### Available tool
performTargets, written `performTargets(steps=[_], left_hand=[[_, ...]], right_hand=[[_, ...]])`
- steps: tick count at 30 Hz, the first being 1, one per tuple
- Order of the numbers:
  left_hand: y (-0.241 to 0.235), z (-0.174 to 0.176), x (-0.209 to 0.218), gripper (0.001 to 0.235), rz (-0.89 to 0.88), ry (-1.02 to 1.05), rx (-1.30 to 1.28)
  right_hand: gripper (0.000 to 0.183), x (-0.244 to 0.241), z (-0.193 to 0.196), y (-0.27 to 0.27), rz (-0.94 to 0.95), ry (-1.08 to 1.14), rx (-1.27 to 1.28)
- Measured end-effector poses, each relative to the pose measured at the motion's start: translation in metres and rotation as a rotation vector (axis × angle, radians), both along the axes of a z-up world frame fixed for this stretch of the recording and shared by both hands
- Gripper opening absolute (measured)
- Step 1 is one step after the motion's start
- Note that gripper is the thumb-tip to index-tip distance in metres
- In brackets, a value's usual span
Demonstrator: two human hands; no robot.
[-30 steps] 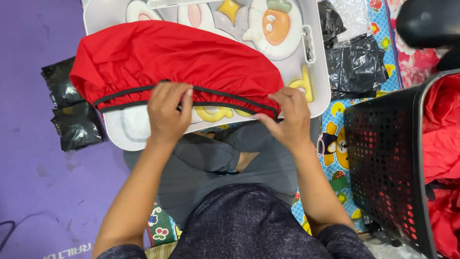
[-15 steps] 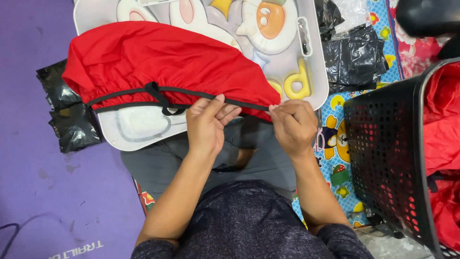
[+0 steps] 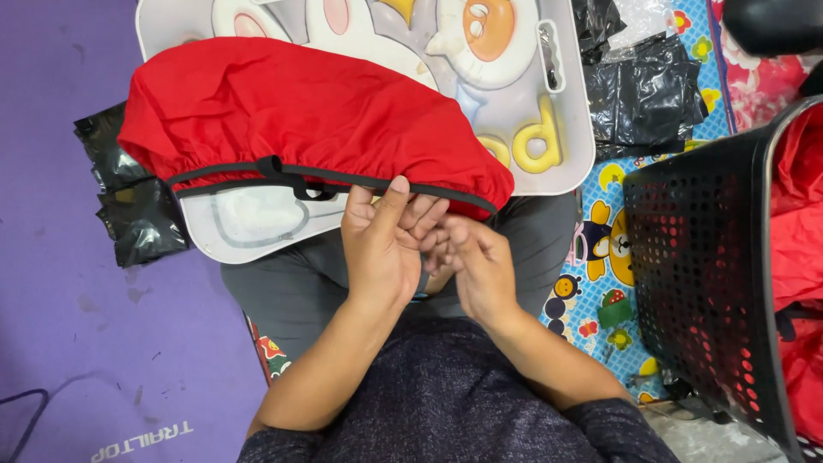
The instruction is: The person places a red item into a black plastic bag and seals it. They then handle a red fabric item, using pink scissors to cut a black elastic band from its edge before manipulating the fabric.
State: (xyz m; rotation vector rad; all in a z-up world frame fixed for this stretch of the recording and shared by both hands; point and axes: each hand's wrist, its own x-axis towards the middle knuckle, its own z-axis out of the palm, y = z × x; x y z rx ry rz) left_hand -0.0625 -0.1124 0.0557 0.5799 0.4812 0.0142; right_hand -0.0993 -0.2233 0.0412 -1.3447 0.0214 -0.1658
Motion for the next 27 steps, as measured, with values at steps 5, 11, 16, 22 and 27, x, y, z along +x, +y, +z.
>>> performTargets(steps=[5,11,16,22,27], left_hand=[[-0.001,0.015,-0.009,0.019,-0.033,0.053,0.048],[0.018,0.011,-0.011,0.014,-0.014,0.029,0.110],[0.026,0.021,-0.013,0.017,0.001,-0.010,0.135],[0.025,0.021,-0.014,0.018,-0.006,-0.031,0.130],[0.021,0.021,-0.014,0.019,-0.012,-0.033,0.118]], right_hand=[[0.022,0.016,-0.002,-0.006,-0.113,0.196,0.399],[0.027,0.026,0.018,-0.024,-0.289,0.278,0.471],[0.034,0.024,0.031,-0.036,-0.212,0.377,0.583],[0.036,0.023,0.033,-0.044,-0.203,0.376,0.614],[0.035,0.025,0.031,-0.043,-0.208,0.358,0.616]])
